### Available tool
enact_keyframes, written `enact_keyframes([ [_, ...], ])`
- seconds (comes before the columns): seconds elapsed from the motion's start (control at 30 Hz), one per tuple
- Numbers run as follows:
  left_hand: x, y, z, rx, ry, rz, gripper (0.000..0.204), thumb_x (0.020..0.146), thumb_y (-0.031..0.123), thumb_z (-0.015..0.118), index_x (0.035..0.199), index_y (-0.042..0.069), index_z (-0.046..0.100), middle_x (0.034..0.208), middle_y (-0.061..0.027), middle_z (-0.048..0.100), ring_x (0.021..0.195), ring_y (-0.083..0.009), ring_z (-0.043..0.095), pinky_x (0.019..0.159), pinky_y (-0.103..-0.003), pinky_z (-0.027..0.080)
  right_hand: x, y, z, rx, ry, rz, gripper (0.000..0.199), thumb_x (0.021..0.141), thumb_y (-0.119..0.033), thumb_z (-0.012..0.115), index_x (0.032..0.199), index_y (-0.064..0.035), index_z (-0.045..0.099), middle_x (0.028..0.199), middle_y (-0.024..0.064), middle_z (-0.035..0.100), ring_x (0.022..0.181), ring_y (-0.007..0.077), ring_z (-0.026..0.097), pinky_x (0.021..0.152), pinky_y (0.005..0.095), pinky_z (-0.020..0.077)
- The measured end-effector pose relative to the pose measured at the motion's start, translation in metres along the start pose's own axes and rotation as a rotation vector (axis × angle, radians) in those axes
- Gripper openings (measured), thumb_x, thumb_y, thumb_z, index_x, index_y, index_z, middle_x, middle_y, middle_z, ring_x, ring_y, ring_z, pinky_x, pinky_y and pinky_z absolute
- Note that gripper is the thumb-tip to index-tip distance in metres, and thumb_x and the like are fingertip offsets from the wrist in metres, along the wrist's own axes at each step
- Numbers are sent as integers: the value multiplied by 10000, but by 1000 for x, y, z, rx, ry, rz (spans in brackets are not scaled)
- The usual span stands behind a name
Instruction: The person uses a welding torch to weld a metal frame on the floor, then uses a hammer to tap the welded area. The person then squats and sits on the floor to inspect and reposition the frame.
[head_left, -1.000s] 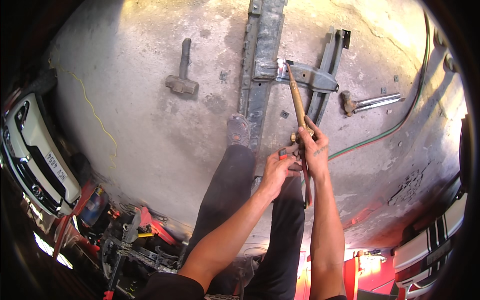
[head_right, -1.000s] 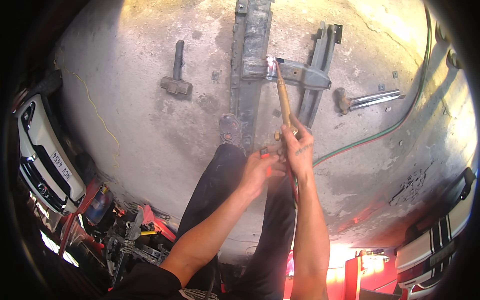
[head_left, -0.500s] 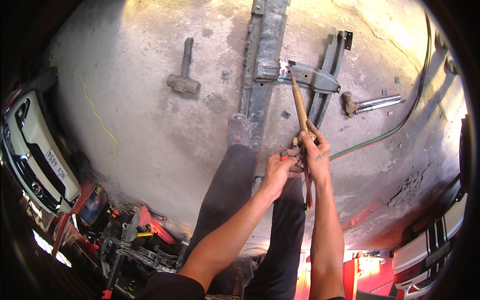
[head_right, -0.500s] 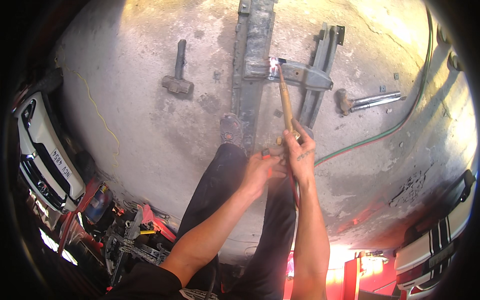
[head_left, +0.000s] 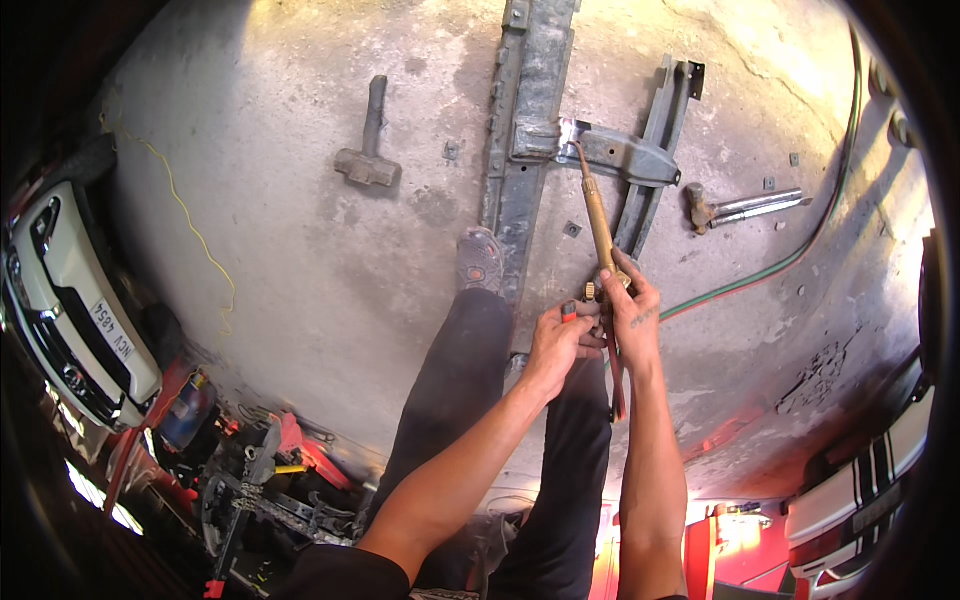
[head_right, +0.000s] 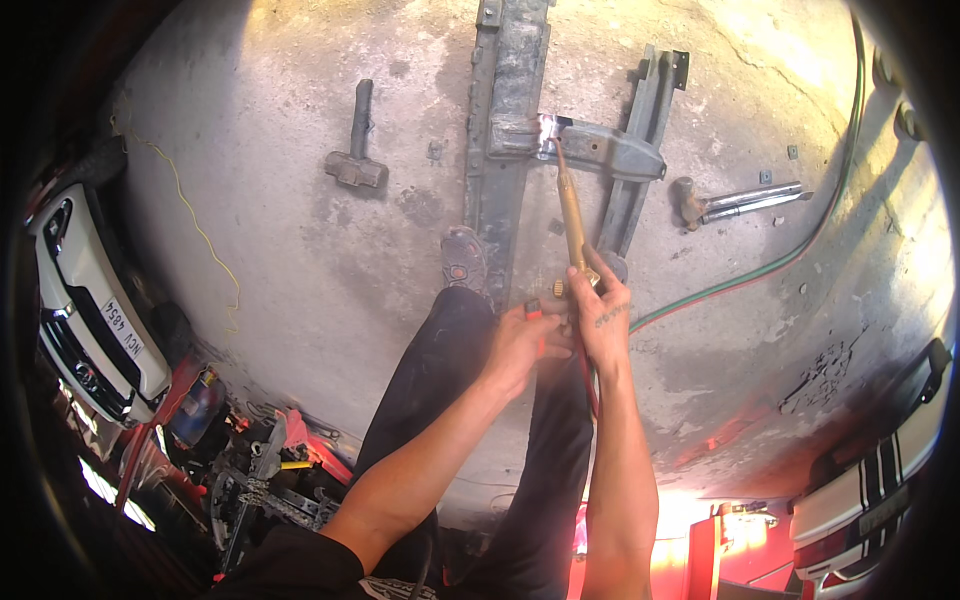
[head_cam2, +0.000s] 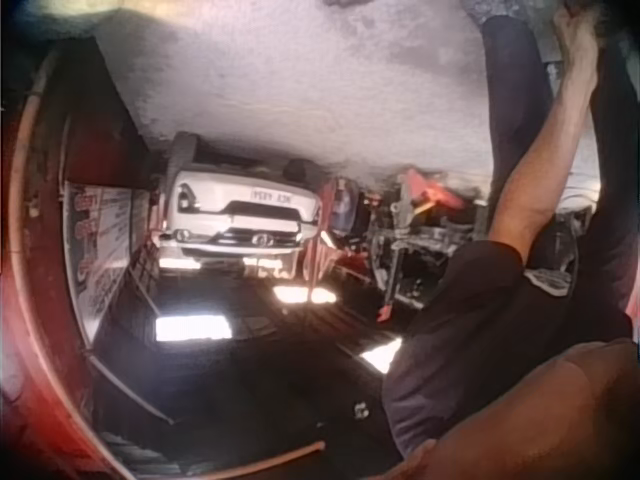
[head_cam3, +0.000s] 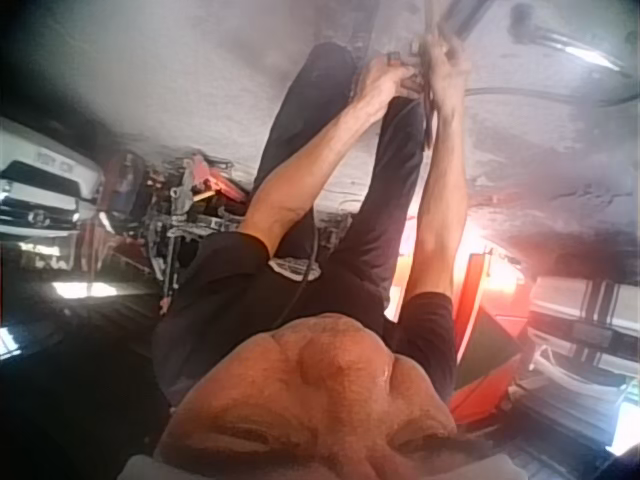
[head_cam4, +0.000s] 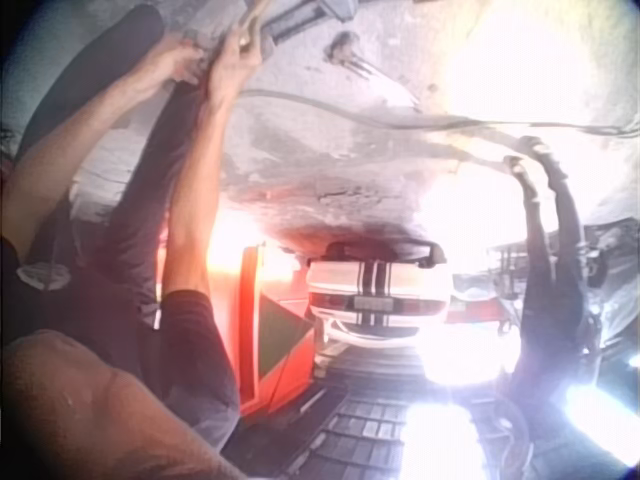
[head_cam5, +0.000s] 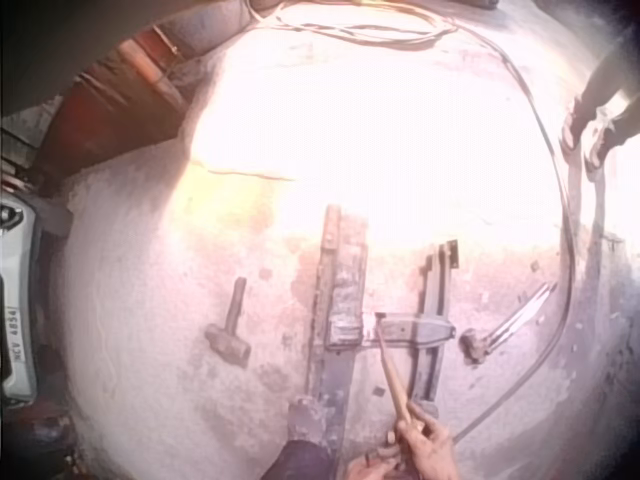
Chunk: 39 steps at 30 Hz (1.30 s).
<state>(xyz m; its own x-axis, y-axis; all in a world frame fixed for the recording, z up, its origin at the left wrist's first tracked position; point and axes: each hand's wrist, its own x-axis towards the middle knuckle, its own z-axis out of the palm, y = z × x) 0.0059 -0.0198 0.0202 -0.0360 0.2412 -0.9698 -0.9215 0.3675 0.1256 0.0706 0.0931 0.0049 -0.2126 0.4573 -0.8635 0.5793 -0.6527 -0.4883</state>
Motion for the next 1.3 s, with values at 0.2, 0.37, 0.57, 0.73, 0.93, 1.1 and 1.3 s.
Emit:
enact_keyframes([
  [0.2,-2,-1,-4,27,-12,-25,203,973,71,537,1132,-3,642,1038,-95,694,885,-174,693,712,-350,599,-8,-2,0,6,-11,32,570,951,-202,669,1436,50,511,759,18,622,605,65,517,516,243,425],
  [0.37,-1,-4,-6,28,-15,-24,202,971,73,540,1127,-3,643,1037,-98,696,876,-174,693,703,-347,601,-11,-4,2,45,-12,46,573,954,-206,672,1440,49,506,737,3,604,597,58,507,512,238,419],
  [0.57,-3,-5,-5,28,-18,-17,200,968,73,541,1120,-9,640,1006,-99,694,848,-175,695,696,-341,604,-10,4,1,40,-3,51,566,956,-206,672,1435,48,511,751,11,610,600,65,518,509,239,423],
  [0.73,-2,-8,-7,45,-13,-22,197,963,70,542,1112,-21,635,997,-107,693,840,-177,696,685,-338,606,-13,1,0,55,-20,92,559,954,-205,673,1430,47,519,760,15,615,622,69,529,532,238,434],
  [0.93,-1,-11,-5,21,0,4,183,960,68,523,1096,-21,607,921,-104,677,684,-189,684,610,-321,583,-11,8,-1,74,-12,65,562,952,-209,676,1427,48,522,768,19,621,621,70,530,530,239,436],
  [1.1,-1,-10,-5,28,-1,2,187,960,70,522,1101,-21,604,915,-102,677,679,-188,684,609,-319,583,-12,8,0,93,-10,71,561,949,-210,676,1424,49,527,782,18,623,640,70,534,546,237,441],
  [1.3,0,-14,-8,22,-14,7,195,965,76,520,1115,-17,602,931,-108,687,688,-190,692,622,-321,583,-11,13,-3,82,-23,73,549,952,-207,672,1414,55,536,803,25,629,683,80,553,592,249,466],
])
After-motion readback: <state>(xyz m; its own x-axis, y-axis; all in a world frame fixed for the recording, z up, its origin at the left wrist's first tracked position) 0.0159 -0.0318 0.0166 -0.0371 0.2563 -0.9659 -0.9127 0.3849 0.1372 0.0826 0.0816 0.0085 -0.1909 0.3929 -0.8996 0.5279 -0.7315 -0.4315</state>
